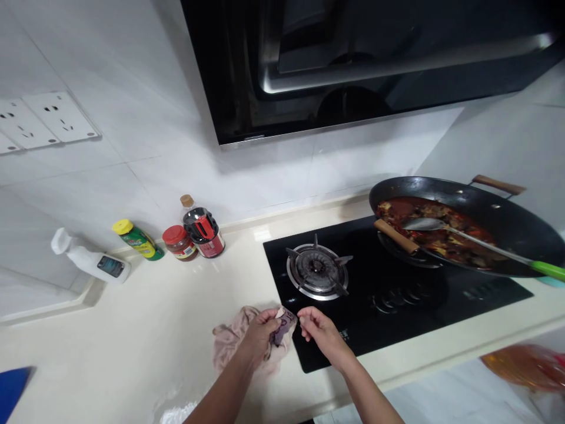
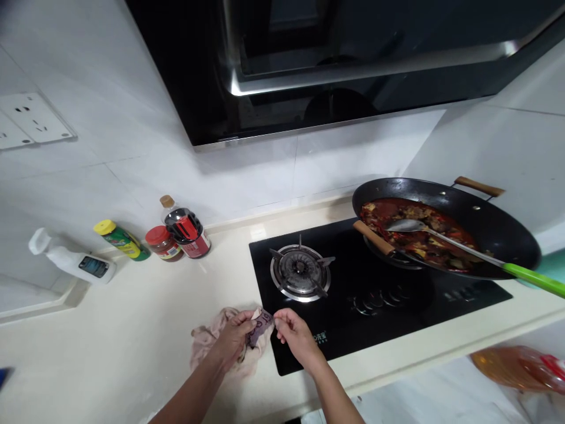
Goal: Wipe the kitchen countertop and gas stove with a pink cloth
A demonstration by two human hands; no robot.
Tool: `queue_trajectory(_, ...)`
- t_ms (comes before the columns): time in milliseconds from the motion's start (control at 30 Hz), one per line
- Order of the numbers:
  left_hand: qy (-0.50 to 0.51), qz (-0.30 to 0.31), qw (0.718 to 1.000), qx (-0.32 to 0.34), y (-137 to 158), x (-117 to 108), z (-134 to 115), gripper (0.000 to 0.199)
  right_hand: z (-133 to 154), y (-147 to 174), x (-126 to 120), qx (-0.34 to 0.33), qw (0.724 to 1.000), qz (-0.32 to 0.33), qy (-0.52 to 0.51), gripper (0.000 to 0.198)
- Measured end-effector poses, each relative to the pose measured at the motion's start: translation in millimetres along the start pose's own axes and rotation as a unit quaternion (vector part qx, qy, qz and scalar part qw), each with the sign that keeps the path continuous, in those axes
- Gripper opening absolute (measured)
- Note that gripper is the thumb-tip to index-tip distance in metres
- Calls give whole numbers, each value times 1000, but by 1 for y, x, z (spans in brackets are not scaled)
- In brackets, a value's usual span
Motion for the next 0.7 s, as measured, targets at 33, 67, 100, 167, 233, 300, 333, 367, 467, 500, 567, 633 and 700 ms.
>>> queue_trajectory(33, 2, -1, 1000, 0, 1, 0, -1, 32, 1, 1, 1, -19, 999, 4, 40, 34)
queue_trajectory(67, 3, -2, 1000, 0, 1, 0, -1, 32, 2, 2, 3, -39, 996, 4, 76, 30)
queue_trajectory(100, 4, -3, 1000, 0, 2, 1, -2, 32, 4, 3, 4, -61, 992, 3, 106, 25)
queue_trajectory(167, 4, -4, 1000, -2, 4, 1, -2, 32, 10, 5, 5, -105, 983, -2, 148, 19)
queue_trajectory(233, 3, -7, 1000, -2, 5, 1, -2, 32, 17, 7, 6, -134, 978, -2, 160, 21)
queue_trajectory(300, 1, -12, 1000, -1, 6, 0, -2, 32, 19, 8, 7, -122, 982, 8, 142, 26)
queue_trajectory(333, 0, -15, 1000, 0, 7, 0, -2, 32, 18, 8, 7, -99, 987, 12, 126, 27)
queue_trajectory(367, -2, -17, 1000, 0, 7, 0, -2, 33, 17, 8, 6, -73, 991, 14, 107, 27)
queue_trajectory(467, -13, -22, 1000, -1, 8, 1, -2, 33, 22, 8, 8, -49, 997, 5, 67, 26)
queue_trajectory(500, -17, -22, 1000, -1, 8, 2, -2, 33, 26, 7, 10, -62, 996, 1, 68, 24)
queue_trajectory(567, -24, -21, 999, 2, 9, 3, -3, 33, 30, 6, 16, -88, 992, 1, 85, 20)
queue_trajectory(633, -30, -16, 999, 7, 11, 5, -5, 33, 30, 5, 20, -104, 989, 0, 106, 18)
queue_trajectory(700, -37, -9, 999, 12, 13, 6, -7, 32, 29, 4, 22, -111, 987, -4, 117, 19)
Point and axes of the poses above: each hand's wrist, its own y-axis away from the middle knuckle, its own x-axis out of the palm, z = x × y, the point moved 10 cm from there along -y, towards the middle knuckle, and after that the axes turned 11 degrees about -z, right-handed, at the moved point
